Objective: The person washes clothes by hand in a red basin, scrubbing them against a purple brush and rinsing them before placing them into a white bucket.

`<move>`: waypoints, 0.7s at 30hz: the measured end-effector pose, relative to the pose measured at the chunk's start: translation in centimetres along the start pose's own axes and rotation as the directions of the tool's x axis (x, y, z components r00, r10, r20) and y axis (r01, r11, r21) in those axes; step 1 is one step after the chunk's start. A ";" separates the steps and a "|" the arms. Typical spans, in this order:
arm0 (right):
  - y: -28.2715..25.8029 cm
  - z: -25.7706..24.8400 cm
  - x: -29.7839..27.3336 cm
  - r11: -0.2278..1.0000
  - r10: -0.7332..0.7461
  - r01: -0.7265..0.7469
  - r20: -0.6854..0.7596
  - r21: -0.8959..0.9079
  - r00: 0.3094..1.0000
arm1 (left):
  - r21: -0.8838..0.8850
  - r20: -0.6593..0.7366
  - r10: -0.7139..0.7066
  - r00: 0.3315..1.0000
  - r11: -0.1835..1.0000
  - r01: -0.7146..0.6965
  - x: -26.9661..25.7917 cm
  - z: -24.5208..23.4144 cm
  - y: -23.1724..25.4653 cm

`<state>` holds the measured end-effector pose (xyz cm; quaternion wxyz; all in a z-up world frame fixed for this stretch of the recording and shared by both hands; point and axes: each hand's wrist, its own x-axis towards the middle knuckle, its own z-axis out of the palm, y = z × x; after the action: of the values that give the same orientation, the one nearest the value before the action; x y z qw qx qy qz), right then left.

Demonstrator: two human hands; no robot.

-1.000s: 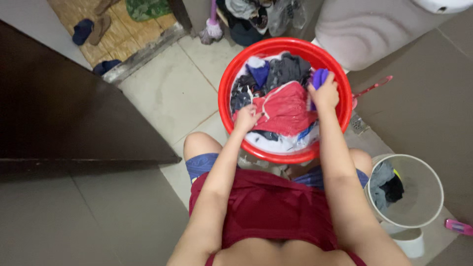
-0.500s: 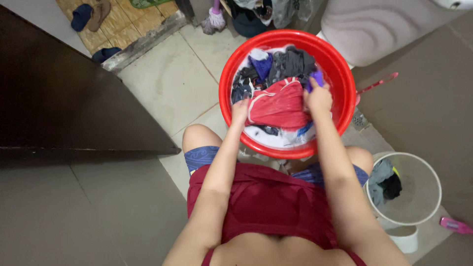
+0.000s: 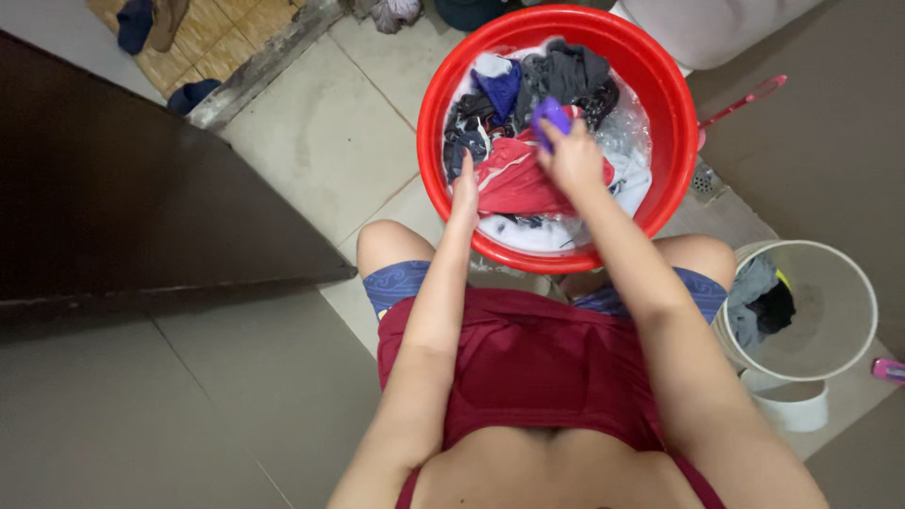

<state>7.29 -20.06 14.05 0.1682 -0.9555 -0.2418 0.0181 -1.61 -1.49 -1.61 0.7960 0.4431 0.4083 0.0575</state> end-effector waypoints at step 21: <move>3.6 -0.3 -1.7 0.994 0.107 -0.109 0.119 0.013 0.987 | 0.253 0.187 0.236 0.954 0.927 -0.279 -1.9 0.8 -0.4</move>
<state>7.46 -23.96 13.06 0.1617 -0.9628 -0.1989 0.0860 -2.46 -3.13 -0.54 0.7408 0.6027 0.2882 0.0700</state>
